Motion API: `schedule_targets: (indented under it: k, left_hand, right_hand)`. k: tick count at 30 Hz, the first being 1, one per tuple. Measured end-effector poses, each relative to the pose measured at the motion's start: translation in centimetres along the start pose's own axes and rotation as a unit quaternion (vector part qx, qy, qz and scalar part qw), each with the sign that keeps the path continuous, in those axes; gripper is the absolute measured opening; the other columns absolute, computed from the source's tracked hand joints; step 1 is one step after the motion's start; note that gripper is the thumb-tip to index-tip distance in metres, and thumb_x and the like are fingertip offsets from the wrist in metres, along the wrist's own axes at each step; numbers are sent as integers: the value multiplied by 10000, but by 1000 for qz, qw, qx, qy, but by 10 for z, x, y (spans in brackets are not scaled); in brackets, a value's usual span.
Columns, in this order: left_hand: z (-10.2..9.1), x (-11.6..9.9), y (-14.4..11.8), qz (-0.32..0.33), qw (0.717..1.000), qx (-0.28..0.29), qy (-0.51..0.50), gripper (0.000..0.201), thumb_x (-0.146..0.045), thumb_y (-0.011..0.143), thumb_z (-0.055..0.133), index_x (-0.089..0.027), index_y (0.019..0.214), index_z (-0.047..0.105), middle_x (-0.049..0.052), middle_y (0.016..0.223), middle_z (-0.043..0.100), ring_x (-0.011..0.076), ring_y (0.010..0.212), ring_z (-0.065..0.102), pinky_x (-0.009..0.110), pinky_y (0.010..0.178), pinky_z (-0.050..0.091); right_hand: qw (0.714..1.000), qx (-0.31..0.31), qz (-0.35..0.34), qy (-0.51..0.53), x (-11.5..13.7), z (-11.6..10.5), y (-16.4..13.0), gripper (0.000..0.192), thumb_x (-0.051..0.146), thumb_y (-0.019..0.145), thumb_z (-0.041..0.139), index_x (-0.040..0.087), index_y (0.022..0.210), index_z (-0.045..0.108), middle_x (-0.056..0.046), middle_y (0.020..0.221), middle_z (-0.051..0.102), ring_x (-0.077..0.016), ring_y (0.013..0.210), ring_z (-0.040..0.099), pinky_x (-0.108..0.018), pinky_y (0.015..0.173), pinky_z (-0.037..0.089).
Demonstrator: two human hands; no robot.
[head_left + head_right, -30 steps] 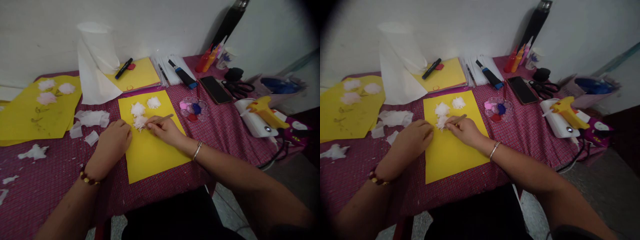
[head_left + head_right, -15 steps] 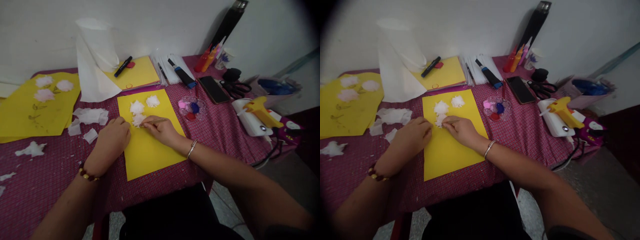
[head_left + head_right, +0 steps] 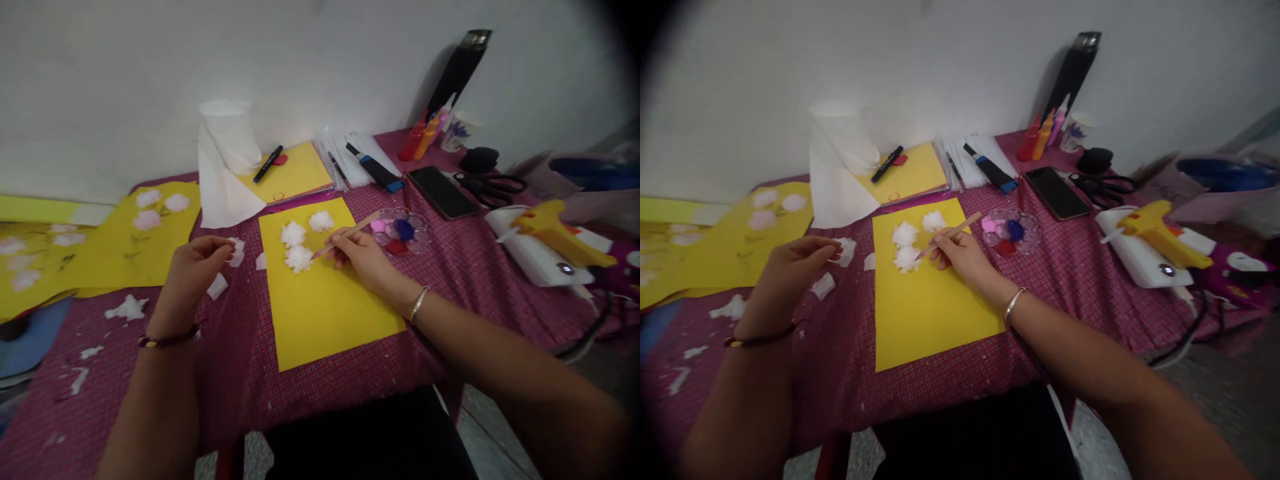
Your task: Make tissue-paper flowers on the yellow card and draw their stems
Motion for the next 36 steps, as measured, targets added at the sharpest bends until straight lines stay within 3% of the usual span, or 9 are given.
schedule_targets:
  k: [3,7,10,13,18,20,24,29,36]
  left_hand:
    - [-5,8,2,5,998,42,44,191,-349,724,622,-186,792,694,37,723,673,164,619,582,288,569,451]
    - [24,-9,-6,156,967,130,154,430,-163,692,577,-185,1109,677,96,1059,672,237,941,628,404,833,516]
    - [45,-26,-12,284,931,106,203,557,-37,720,496,-210,1235,623,117,1270,576,258,1166,535,475,999,439]
    - [51,-34,-13,329,922,61,197,287,-80,810,518,-200,974,720,112,1266,593,271,1183,518,498,1013,418]
    - [28,-37,-14,187,980,-49,40,109,-251,811,642,-190,723,663,51,888,694,188,830,624,352,767,508]
    - [33,-34,-19,77,992,-30,-100,118,-289,784,673,-188,733,641,3,715,655,127,635,592,257,590,476]
    - [63,-38,-33,-43,962,38,-265,180,-278,676,750,-168,756,633,-38,609,622,78,509,565,192,501,455]
    - [85,-42,-40,-70,947,88,-300,217,-255,649,762,-155,809,653,-5,701,699,96,600,646,209,596,535]
    - [87,-45,-41,-39,954,102,-280,123,-188,676,715,-159,789,677,-22,660,687,61,567,612,164,568,498]
  right_hand:
    - [1000,12,2,-10,-1,4,-3,140,280,862,580,180,765,602,5,620,613,-78,462,504,-231,465,389]
    - [999,22,6,-23,-2,8,-6,144,267,857,578,178,746,597,10,607,611,-73,449,498,-228,466,388]
    - [999,29,12,-28,-4,9,-4,142,254,863,576,178,745,599,9,604,609,-74,452,500,-227,466,393]
    - [999,32,17,-28,-5,9,-3,145,244,868,574,176,745,607,9,605,605,-70,450,502,-222,459,394]
    - [999,28,-30,-10,7,11,-8,127,274,865,583,178,790,621,5,646,631,-73,484,528,-215,466,425]
    - [996,41,-77,-4,17,16,-15,123,291,862,589,181,843,643,-6,704,662,-75,519,546,-212,475,438]
    - [986,84,-146,-17,30,29,-29,156,306,870,582,191,911,678,-33,817,693,-102,652,618,-212,508,469]
    - [974,128,-172,-69,28,40,-36,156,267,885,557,202,941,687,-38,862,673,-111,713,604,-225,553,477]
    - [974,121,-153,-111,20,39,-33,175,272,899,543,192,975,680,-35,842,651,-108,687,555,-232,571,461]
Point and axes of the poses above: each hand's wrist, its own y-axis towards the middle knuckle, its own z-axis out of the palm, x = y × z, the point moved 7 cm from there along y, towards the middle knuckle
